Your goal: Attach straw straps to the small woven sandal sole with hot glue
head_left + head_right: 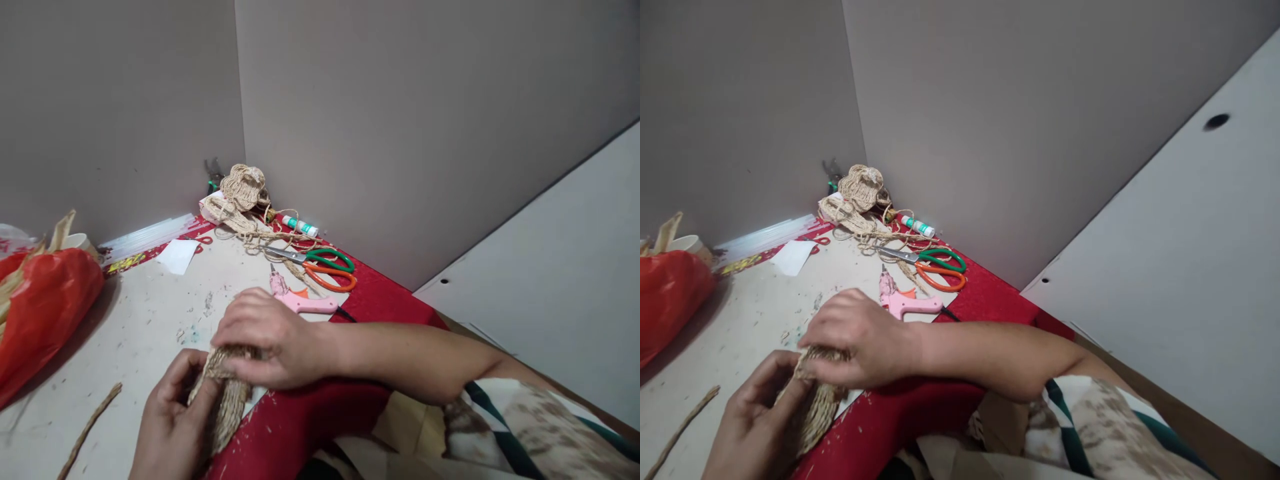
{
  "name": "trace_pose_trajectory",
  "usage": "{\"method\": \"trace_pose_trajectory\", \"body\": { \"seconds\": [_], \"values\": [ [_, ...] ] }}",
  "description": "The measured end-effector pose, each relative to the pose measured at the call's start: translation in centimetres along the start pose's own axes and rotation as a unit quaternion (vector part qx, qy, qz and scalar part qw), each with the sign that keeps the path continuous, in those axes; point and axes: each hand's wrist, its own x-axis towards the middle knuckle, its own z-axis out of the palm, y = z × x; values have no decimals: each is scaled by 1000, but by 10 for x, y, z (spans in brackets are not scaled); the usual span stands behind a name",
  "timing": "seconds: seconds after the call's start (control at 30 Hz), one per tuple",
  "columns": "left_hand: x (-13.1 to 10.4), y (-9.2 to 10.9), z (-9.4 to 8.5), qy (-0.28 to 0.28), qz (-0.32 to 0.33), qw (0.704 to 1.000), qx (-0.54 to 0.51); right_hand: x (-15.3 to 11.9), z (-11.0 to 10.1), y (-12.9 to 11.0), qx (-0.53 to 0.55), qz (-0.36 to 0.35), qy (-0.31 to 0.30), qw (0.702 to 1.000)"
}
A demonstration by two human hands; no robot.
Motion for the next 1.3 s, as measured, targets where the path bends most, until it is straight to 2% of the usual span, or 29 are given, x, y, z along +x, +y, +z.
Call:
{"method": "trace_pose_trajectory", "body": {
  "seconds": [0.1, 0.23, 0.37, 0.47, 0.7, 0.8, 0.83, 0.9, 1.0, 1.07, 1.17, 1.3],
  "values": [
    [1, 1, -3, 58, -15, 995, -75, 2, -9, 2, 18, 34, 112, 993],
    [2, 3, -7, 117, -32, 982, -142, 2, -14, 4, 24, 72, 172, 982],
    [5, 6, -9, 128, -57, 975, -173, 2, -11, 5, 16, 69, 202, 977],
    [6, 9, -8, 130, -79, 964, -218, 3, -13, 7, 7, 72, 253, 965],
    [10, 14, -9, 143, -94, 948, -270, 8, -33, 21, 27, 134, 389, 911],
    [12, 15, -9, 149, -97, 946, -270, 9, -37, 23, 51, 165, 416, 893],
    [12, 14, -9, 149, -97, 947, -269, 9, -36, 22, 58, 168, 407, 896],
    [12, 14, -9, 148, -96, 948, -265, 8, -31, 17, 73, 149, 353, 921],
    [11, 13, -9, 144, -88, 953, -250, 4, -18, 7, 96, 91, 209, 969],
    [10, 13, -9, 147, -84, 958, -233, 2, -10, 3, 103, 72, 140, 982],
    [9, 12, -8, 151, -82, 965, -200, 0, -3, 2, 105, 88, 98, 986],
    [7, 10, -9, 160, -77, 970, -166, -1, -3, 6, 104, 136, 66, 983]
  ]
}}
